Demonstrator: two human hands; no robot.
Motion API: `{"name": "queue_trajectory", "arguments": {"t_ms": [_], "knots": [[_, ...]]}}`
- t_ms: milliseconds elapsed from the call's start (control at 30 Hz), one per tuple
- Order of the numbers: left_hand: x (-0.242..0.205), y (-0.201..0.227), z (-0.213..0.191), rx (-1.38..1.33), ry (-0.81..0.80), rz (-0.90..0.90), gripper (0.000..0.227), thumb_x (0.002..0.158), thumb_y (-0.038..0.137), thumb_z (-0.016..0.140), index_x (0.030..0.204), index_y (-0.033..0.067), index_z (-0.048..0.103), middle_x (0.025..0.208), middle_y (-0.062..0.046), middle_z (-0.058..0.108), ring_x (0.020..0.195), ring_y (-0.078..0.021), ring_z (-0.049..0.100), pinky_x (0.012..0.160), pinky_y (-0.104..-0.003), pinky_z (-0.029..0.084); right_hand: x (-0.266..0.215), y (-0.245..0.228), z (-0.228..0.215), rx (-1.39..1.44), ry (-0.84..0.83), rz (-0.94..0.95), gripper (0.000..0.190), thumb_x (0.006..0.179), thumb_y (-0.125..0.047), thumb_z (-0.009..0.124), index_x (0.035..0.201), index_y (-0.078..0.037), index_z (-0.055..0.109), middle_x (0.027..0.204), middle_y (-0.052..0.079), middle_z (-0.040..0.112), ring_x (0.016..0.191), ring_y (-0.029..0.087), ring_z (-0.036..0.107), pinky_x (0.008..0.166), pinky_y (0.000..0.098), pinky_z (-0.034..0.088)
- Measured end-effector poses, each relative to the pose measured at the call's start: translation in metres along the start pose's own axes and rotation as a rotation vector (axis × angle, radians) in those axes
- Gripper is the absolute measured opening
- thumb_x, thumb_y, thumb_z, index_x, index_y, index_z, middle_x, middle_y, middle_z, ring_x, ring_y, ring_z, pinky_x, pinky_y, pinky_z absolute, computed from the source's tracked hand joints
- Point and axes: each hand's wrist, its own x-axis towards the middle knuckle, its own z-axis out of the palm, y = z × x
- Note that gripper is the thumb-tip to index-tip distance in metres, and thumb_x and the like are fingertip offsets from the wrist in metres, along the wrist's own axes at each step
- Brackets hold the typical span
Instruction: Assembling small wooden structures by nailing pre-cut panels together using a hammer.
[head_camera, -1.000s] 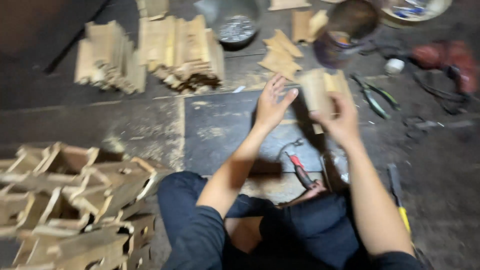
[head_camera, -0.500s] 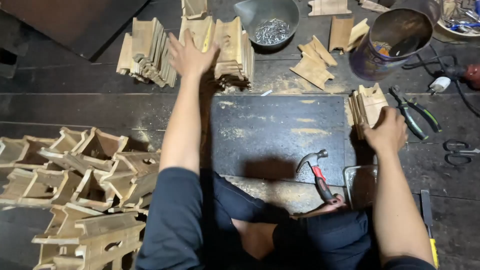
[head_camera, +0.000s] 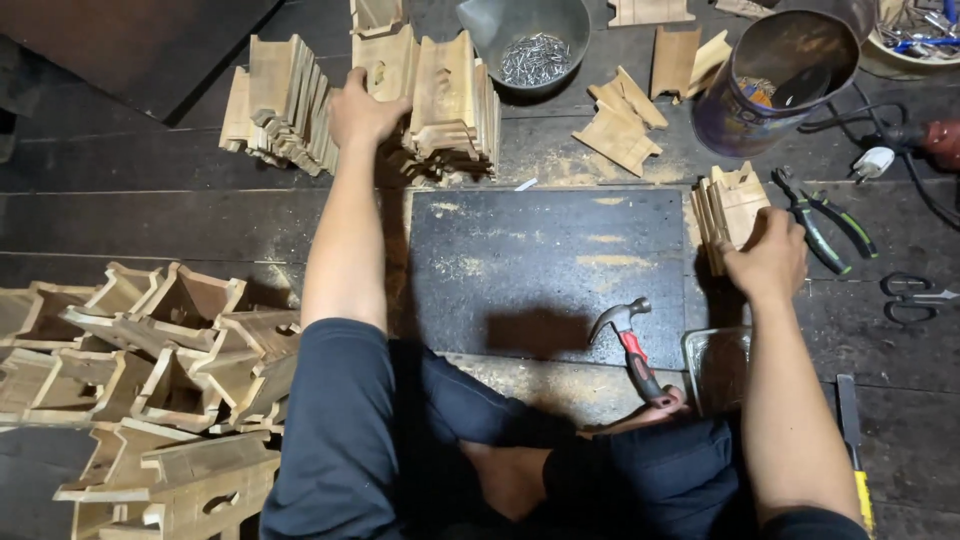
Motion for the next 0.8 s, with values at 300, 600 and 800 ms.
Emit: {"name": "queue_trajectory", "arguments": {"t_ms": [300, 600, 800], "knots": [[-0.068, 0.097, -0.025, 0.254, -0.053, 0.235, 0.071, 0.097, 0.069, 0.051, 0.146, 0.0186, 0.063, 0.166, -0.027, 0.027, 0.152, -0.0515, 0.02, 0.116, -0.076, 0.025, -0.001, 0.0, 0.001, 0.016, -0.007, 0.009, 0.072, 0.085, -0.025, 0.088, 0.145, -0.007, 0.054, 0.134, 0.024, 0.056, 0.122, 0.047, 0.056, 0.096, 0.0618, 0.046], [-0.048, 0.132, 0.04, 0.361, 0.021, 0.033, 0.084, 0.1, 0.08, 0.035, 0.134, 0.0127, 0.072, 0.164, -0.014, 0.038, 0.144, -0.0349, 0.036, 0.108, -0.061, 0.032, 0.0, 0.006, 0.005, 0.012, 0.027, -0.033, 0.069, 0.085, -0.028, 0.087, 0.143, -0.008, 0.055, 0.132, 0.024, 0.057, 0.117, 0.047, 0.057, 0.093, 0.0603, 0.049], [-0.069, 0.121, 0.041, 0.042, 0.102, 0.157, 0.054, 0.072, 0.04, 0.083, 0.113, 0.0061, 0.08, 0.145, -0.023, 0.044, 0.133, -0.0439, 0.034, 0.105, -0.059, 0.031, 0.0, -0.001, -0.002, -0.031, -0.026, 0.018, 0.077, 0.086, -0.039, 0.086, 0.148, -0.011, 0.051, 0.143, 0.025, 0.05, 0.128, 0.048, 0.048, 0.098, 0.069, 0.04]]}}
